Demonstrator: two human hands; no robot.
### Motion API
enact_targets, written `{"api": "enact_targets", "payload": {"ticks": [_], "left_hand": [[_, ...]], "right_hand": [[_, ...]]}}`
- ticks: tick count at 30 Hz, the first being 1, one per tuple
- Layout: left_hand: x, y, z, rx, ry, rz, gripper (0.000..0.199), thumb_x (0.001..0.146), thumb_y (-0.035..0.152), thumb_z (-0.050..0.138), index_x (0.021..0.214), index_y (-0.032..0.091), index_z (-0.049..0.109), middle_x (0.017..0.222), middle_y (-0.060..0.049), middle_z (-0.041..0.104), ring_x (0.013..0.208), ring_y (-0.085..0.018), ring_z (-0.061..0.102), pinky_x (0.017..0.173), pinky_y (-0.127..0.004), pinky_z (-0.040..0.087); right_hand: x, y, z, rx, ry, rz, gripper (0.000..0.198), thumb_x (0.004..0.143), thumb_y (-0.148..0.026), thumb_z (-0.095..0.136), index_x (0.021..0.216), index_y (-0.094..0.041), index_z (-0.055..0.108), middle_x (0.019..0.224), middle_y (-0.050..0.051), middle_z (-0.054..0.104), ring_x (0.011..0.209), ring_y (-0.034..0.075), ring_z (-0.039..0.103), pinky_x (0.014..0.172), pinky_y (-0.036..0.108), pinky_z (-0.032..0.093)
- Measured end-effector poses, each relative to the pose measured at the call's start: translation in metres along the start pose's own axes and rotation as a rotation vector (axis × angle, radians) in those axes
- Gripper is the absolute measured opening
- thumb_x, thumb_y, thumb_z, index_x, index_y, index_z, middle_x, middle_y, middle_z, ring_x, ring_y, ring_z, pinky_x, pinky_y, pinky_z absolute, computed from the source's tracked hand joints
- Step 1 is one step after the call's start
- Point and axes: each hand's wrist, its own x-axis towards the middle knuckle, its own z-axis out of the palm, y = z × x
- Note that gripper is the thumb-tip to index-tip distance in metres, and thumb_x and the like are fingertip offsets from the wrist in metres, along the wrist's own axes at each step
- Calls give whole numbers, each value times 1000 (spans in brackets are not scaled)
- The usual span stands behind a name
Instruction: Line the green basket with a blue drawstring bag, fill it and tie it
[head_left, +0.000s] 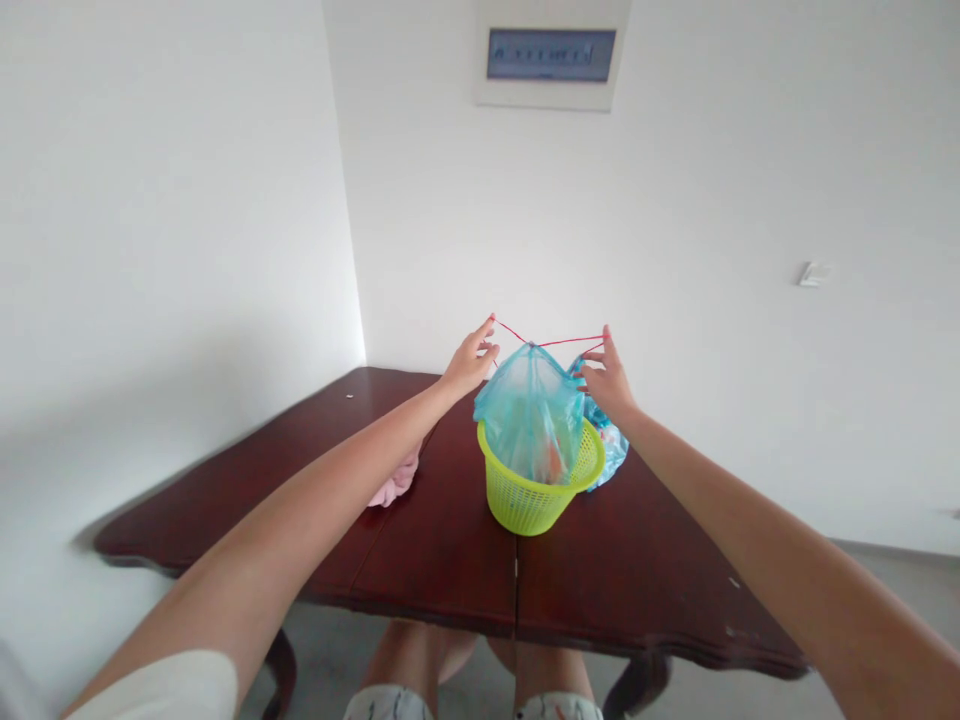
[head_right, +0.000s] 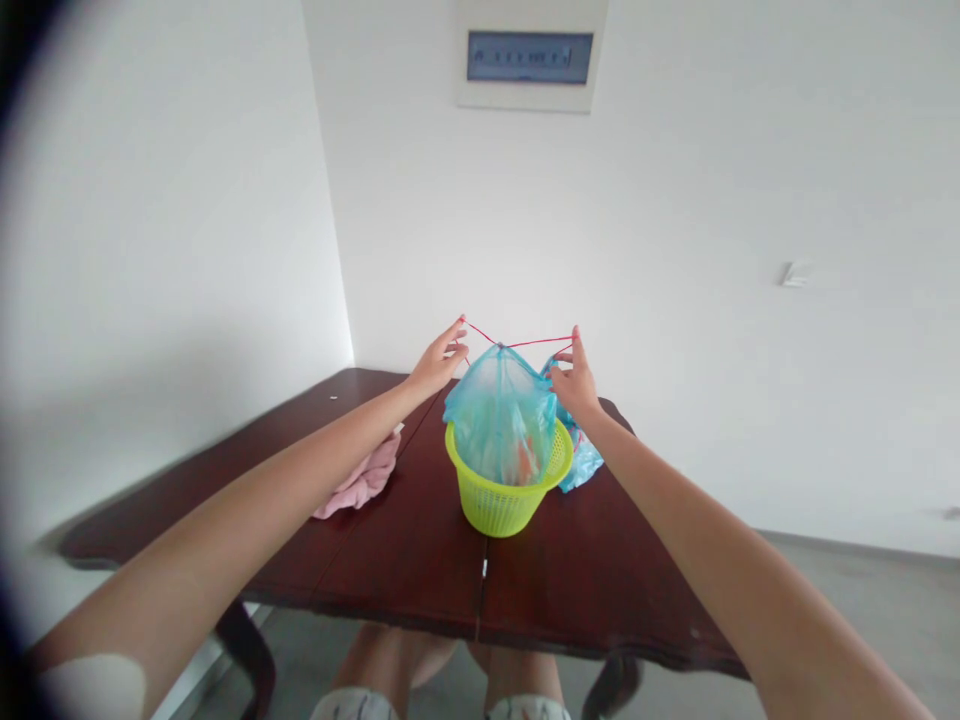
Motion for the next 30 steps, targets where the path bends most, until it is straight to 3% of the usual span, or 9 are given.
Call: {"api": "enact_targets", "payload": {"ticks": [5, 9, 14, 19, 21, 23, 26, 28, 30], "left_hand": [[12, 7, 9, -174, 18, -72, 87, 106, 26, 68, 189, 23, 41, 185, -23, 55, 158, -35, 65, 132, -56, 51], [11, 10, 15, -255, 92, -23, 80, 97, 24, 74, 176, 23, 63, 188, -16, 52, 172, -34, 53, 141, -52, 40], [21, 38, 12, -437, 137, -172, 58, 98, 31, 69, 156, 30, 79, 181, -7, 63, 168, -33, 56, 134, -53, 48], [33, 90, -3, -705, 184, -204, 27, 111, 39, 62, 127, 27, 79, 177, -3, 67, 171, -25, 53, 126, -42, 54], [30, 112, -10, -854, 164, -200, 33, 118, 55, 60, 116, 25, 76, 175, -5, 69, 169, -25, 56, 124, -40, 56], [22, 133, -16, -983, 118, -219, 42, 119, 63, 64, 109, 23, 73, 163, -8, 77, 156, -25, 69, 120, -39, 60], [5, 158, -24, -1102, 65, -346, 30, 121, 46, 68, 106, 20, 72, 119, -6, 90, 105, -17, 86, 105, -33, 68], [-7, 168, -31, -1112, 26, -426, 25, 124, 31, 61, 107, 17, 72, 87, 1, 82, 67, -9, 75, 90, -27, 70], [-20, 173, -39, -1052, -44, -469, 27, 125, 22, 53, 108, 15, 73, 71, 6, 68, 49, -5, 58, 76, -23, 69]], "right_hand": [[-3, 4, -4, -138, 25, -93, 110, 98, -36, 66, 196, -30, 16, 126, 10, 76, 81, 20, 74, 71, 34, 64], [-4, 19, -12, -279, 186, -68, 101, 93, -36, 70, 189, -21, 41, 99, 6, 71, 87, 26, 65, 85, 42, 62], [-1, 15, -22, -71, 183, 156, 116, 89, -51, 76, 192, -23, 29, 88, -2, 66, 72, 22, 63, 65, 34, 55], [2, -14, -37, 160, 220, -28, 111, 88, -69, 77, 186, -33, 42, 94, -3, 66, 73, 17, 61, 61, 26, 50], [1, -29, -42, 260, 280, -126, 107, 90, -77, 77, 181, -28, 50, 83, -6, 57, 67, 16, 51, 59, 25, 43], [-3, -44, -45, 331, 340, -177, 102, 94, -81, 76, 177, -24, 55, 76, -9, 47, 63, 15, 41, 57, 25, 35], [-14, -60, -48, 361, 384, -206, 88, 96, -68, 79, 170, -24, 63, 74, -9, 44, 62, 14, 37, 56, 26, 29], [-23, -64, -50, 355, 411, -200, 77, 96, -56, 75, 165, -23, 69, 74, -9, 45, 61, 14, 35, 56, 27, 28], [-33, -63, -53, 323, 477, -190, 71, 97, -49, 68, 162, -21, 73, 78, -6, 51, 63, 14, 38, 58, 28, 32]]}}
